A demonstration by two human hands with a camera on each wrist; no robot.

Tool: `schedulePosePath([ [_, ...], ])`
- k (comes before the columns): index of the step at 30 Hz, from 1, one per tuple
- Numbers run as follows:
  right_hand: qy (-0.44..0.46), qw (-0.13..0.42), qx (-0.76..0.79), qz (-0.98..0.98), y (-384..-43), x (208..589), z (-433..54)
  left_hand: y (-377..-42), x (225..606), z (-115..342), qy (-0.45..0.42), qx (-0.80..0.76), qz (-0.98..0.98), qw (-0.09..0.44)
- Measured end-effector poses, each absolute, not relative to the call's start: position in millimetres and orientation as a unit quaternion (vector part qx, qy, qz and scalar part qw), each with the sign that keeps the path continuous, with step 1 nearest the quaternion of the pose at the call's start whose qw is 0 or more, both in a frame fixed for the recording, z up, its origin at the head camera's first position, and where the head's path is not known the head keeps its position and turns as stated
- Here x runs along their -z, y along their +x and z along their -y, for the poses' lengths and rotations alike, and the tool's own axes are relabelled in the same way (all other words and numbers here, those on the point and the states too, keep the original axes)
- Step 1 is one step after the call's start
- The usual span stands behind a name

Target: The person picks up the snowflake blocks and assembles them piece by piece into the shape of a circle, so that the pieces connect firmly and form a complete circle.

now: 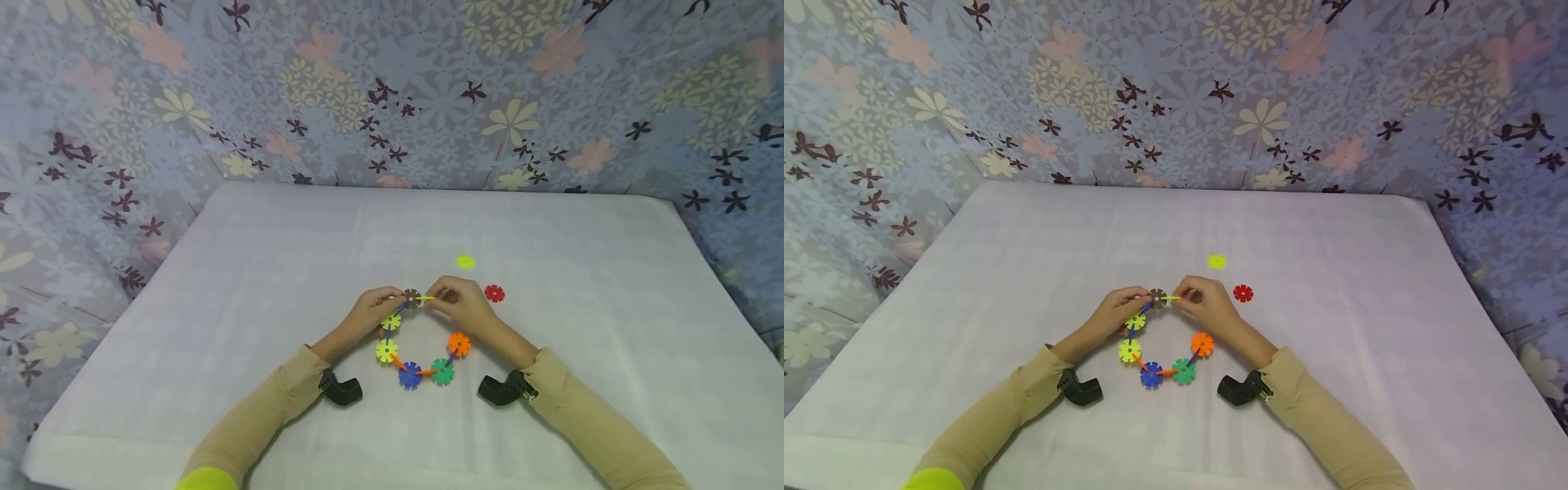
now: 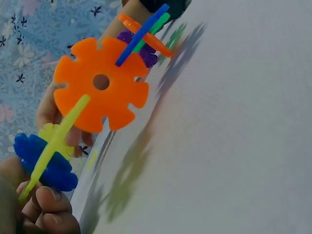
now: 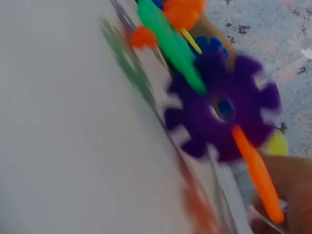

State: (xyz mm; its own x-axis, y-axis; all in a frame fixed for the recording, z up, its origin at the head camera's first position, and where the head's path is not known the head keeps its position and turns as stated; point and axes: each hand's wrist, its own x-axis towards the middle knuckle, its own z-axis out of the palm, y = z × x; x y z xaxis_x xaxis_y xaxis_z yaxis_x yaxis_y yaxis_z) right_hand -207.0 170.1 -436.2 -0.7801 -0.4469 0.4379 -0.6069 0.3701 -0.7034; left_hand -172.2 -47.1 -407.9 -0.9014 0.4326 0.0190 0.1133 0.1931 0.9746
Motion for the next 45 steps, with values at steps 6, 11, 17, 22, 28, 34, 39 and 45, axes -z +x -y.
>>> schedulePosePath([
  [6,0.233,0.054,-0.247,0.939,-220,430,-193,-172,409,47,0.165,-0.629,-0.752,0.112],
  [11,0.258,0.098,-0.218,0.936,-224,431,-204,-173,409,47,0.142,-0.646,-0.743,0.104],
  [17,0.212,0.077,-0.229,0.947,-224,420,-210,-175,411,47,0.124,-0.668,-0.728,0.090],
  [22,0.115,-0.061,-0.193,0.973,-224,398,-222,-175,412,47,0.123,-0.676,-0.722,0.083],
  [28,0.102,-0.185,-0.240,0.948,-230,387,-230,-175,412,47,0.133,-0.678,-0.719,0.082],
  [34,0.177,-0.169,-0.452,0.858,-228,403,-215,-173,408,46,0.133,-0.628,-0.760,0.098],
  [39,0.189,-0.182,-0.598,0.757,-222,419,-195,-173,407,43,0.134,-0.619,-0.766,0.104],
  [45,0.169,-0.175,-0.680,0.692,-216,429,-184,-182,424,44,0.156,-0.620,-0.762,0.097],
])
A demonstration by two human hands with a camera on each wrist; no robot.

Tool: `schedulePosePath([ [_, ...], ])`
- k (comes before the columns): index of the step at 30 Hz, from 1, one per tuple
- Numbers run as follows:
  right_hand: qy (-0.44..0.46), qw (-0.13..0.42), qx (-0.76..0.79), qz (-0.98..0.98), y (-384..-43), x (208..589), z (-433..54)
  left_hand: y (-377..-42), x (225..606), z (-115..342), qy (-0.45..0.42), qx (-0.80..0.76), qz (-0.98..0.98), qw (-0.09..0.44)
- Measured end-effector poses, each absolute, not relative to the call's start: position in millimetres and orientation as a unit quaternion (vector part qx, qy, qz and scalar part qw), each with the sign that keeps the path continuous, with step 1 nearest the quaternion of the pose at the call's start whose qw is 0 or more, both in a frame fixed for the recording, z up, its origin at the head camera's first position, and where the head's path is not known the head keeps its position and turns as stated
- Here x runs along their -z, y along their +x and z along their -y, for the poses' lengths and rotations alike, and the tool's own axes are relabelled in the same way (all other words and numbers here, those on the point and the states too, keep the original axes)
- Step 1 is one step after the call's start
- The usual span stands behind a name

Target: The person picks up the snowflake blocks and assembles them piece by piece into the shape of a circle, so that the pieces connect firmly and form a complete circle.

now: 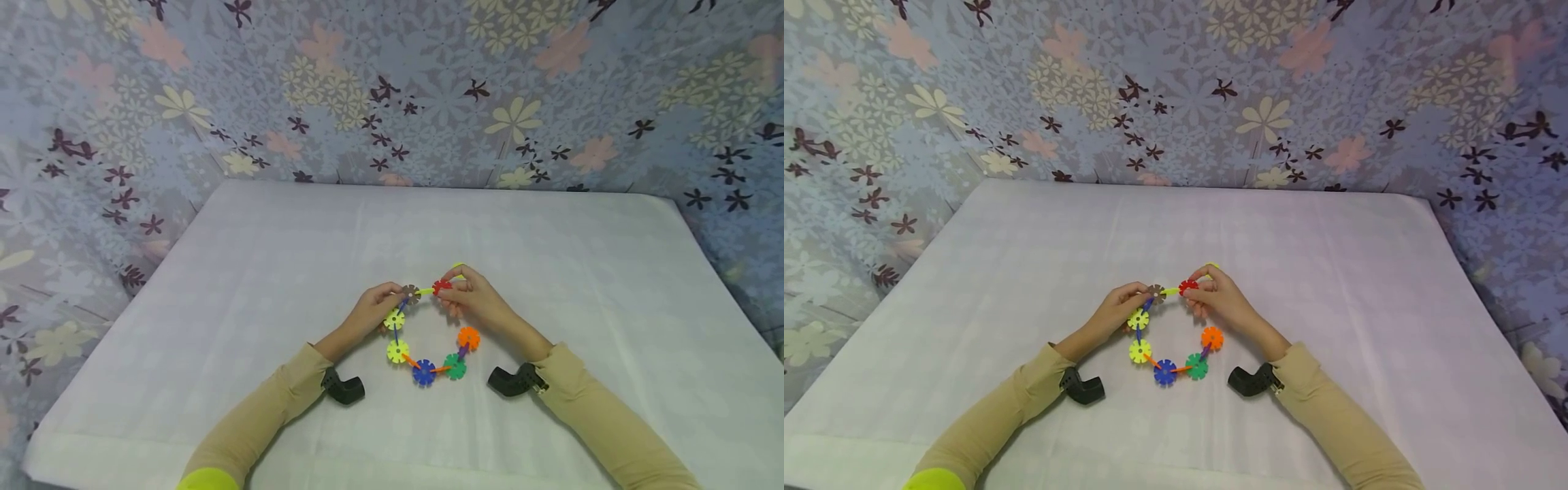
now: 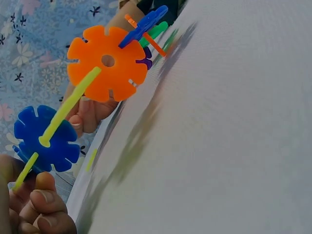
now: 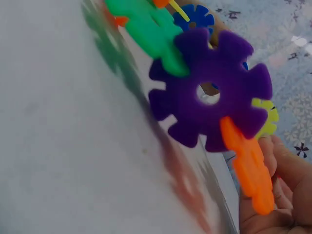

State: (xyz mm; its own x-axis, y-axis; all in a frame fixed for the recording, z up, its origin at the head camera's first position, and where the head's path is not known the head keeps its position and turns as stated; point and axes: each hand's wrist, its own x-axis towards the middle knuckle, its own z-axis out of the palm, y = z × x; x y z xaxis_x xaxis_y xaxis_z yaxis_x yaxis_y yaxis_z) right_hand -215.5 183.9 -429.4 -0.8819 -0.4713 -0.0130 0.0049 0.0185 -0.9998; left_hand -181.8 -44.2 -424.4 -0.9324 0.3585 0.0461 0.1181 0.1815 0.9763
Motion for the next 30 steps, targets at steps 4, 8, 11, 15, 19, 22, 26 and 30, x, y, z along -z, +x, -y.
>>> schedulePosePath([
  [4,-0.161,0.154,0.694,-0.685,-213,430,-183,-189,440,45,0.167,-0.622,-0.760,0.086],
  [8,-0.156,0.167,0.709,-0.667,-214,431,-184,-190,441,45,0.167,-0.625,-0.758,0.091],
  [11,-0.152,0.179,0.720,-0.653,-214,433,-184,-189,438,46,0.160,-0.628,-0.754,0.102],
  [15,-0.142,0.184,0.729,-0.644,-215,432,-184,-184,427,45,0.160,-0.629,-0.753,0.110],
  [19,-0.136,0.183,0.737,-0.636,-215,430,-184,-177,413,43,0.168,-0.624,-0.756,0.104],
  [22,-0.141,0.180,0.737,-0.636,-214,430,-184,-175,409,42,0.174,-0.623,-0.756,0.103],
  [26,-0.153,0.168,0.732,-0.642,-211,430,-183,-174,408,42,0.183,-0.615,-0.760,0.106],
  [30,-0.159,0.158,0.734,-0.641,-211,432,-180,-173,407,44,0.185,-0.603,-0.768,0.108],
])
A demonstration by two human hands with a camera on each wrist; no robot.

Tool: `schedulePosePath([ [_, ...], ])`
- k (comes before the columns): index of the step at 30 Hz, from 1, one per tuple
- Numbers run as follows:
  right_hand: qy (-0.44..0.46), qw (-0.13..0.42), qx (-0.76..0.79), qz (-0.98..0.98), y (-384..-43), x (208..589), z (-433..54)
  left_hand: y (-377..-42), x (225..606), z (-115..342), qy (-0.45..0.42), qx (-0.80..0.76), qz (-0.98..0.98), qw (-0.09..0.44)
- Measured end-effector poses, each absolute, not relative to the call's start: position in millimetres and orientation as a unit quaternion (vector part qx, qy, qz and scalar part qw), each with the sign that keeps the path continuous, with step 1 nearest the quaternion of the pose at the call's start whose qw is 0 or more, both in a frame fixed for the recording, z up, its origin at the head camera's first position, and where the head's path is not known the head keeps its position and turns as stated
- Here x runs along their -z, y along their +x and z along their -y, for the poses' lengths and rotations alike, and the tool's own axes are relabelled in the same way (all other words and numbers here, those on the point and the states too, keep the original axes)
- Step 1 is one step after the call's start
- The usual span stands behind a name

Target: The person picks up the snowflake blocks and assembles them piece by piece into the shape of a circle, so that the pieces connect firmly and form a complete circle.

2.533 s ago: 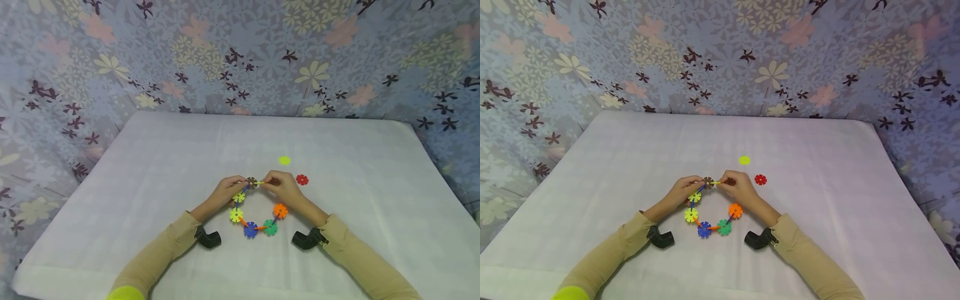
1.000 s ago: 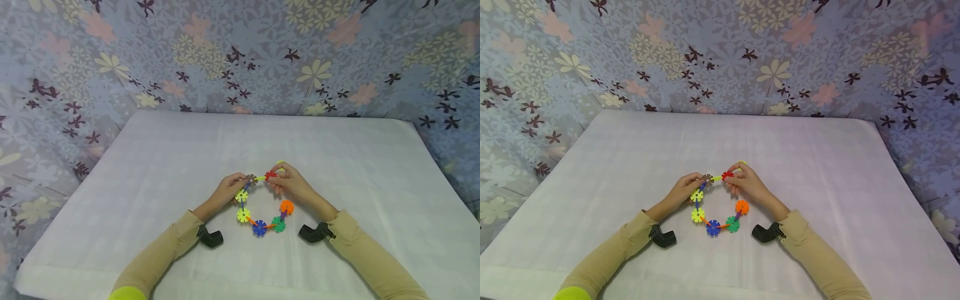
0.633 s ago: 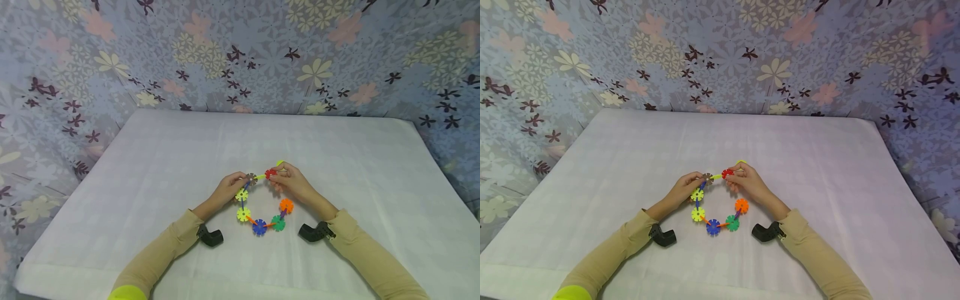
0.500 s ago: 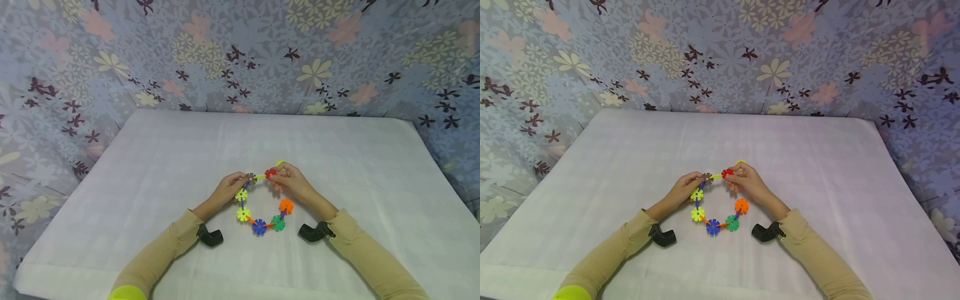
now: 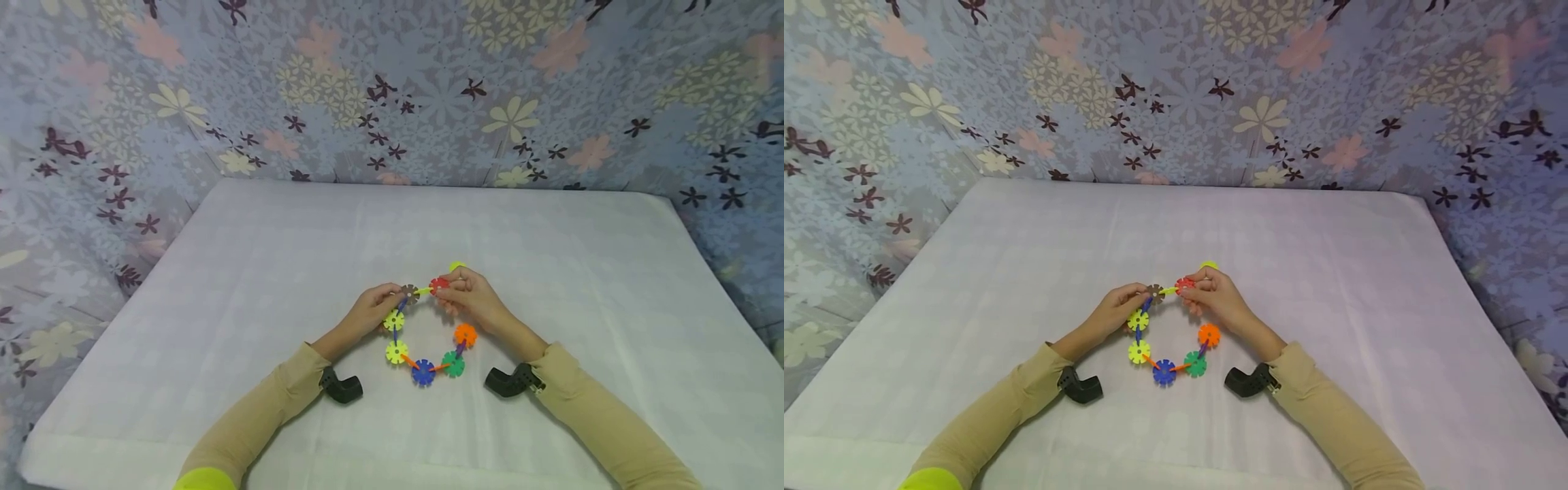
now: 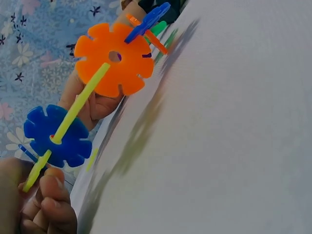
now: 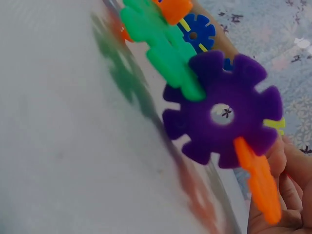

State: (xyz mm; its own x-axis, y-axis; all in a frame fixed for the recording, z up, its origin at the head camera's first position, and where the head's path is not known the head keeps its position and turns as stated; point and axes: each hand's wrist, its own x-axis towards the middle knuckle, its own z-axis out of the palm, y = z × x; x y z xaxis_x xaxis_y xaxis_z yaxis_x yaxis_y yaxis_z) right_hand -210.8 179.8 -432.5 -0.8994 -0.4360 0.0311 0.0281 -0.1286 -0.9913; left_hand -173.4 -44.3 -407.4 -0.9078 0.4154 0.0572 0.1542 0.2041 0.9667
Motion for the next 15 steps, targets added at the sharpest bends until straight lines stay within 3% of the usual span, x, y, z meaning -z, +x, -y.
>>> schedulePosePath([
  [15,-0.173,0.142,0.710,-0.667,-210.1,437.0,-176.8,-174.5,407.7,46.0,0.224,-0.594,-0.764,0.116],
])
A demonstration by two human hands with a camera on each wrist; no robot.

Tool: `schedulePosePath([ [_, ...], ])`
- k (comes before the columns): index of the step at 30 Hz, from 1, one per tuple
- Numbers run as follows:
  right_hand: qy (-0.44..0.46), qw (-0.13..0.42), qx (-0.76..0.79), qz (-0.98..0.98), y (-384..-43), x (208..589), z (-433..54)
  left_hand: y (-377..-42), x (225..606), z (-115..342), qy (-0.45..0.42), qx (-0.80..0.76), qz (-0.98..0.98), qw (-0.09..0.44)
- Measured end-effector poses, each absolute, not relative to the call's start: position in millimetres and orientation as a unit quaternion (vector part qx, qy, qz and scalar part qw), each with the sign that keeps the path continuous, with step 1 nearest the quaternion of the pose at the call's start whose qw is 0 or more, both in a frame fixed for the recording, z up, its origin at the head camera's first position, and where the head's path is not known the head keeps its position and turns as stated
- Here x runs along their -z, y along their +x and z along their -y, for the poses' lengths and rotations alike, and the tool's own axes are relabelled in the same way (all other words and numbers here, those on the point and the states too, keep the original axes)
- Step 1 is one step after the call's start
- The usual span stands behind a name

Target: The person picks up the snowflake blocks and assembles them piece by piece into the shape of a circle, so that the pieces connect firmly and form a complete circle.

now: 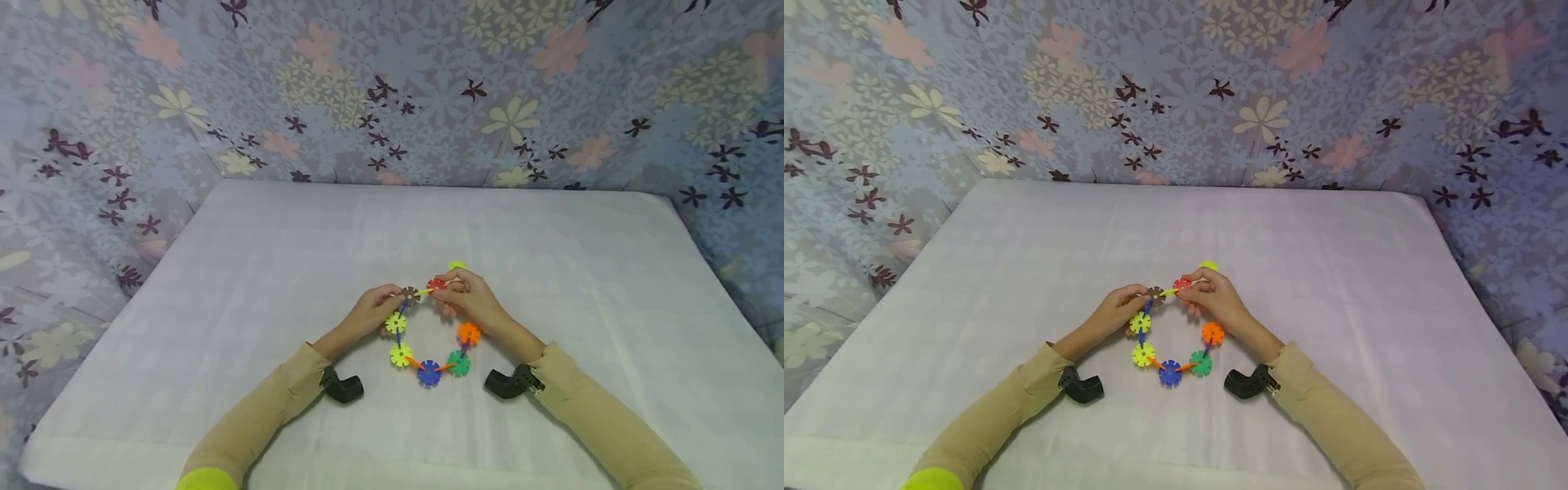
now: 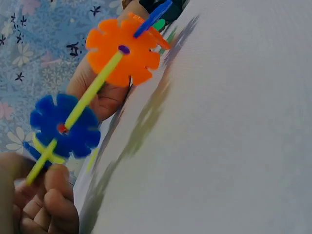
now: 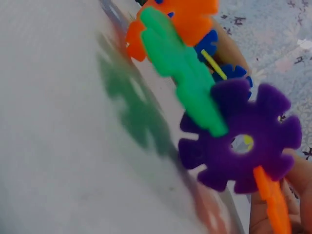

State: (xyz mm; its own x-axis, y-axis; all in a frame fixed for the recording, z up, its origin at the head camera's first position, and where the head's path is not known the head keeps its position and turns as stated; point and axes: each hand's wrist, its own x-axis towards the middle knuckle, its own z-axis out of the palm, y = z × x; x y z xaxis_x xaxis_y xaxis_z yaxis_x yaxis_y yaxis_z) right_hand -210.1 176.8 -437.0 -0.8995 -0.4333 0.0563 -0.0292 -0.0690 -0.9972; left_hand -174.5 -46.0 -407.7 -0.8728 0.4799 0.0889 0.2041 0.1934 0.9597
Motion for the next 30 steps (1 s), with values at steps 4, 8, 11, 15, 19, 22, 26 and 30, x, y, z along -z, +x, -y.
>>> schedulePosePath([
  [4,-0.218,0.166,0.677,-0.684,-212,437,-176,-176,408,46,0.223,-0.601,-0.755,0.134],
  [8,-0.244,0.147,0.622,-0.729,-216,434,-177,-177,408,46,0.204,-0.608,-0.754,0.146],
  [11,-0.248,0.021,0.524,-0.814,-219,432,-181,-177,409,45,0.197,-0.613,-0.750,0.150],
  [15,-0.201,-0.095,0.346,-0.911,-222,433,-192,-177,410,45,0.199,-0.631,-0.735,0.150],
  [19,-0.192,-0.082,0.309,-0.928,-225,437,-200,-178,411,45,0.196,-0.644,-0.724,0.149],
  [22,-0.200,-0.072,0.354,-0.911,-227,437,-203,-184,421,47,0.192,-0.649,-0.721,0.149],
  [26,-0.202,-0.051,0.403,-0.891,-229,434,-206,-192,435,49,0.169,-0.649,-0.725,0.160],
  [30,-0.210,-0.044,0.466,-0.858,-226,432,-206,-193,434,47,0.130,-0.640,-0.735,0.181],
])
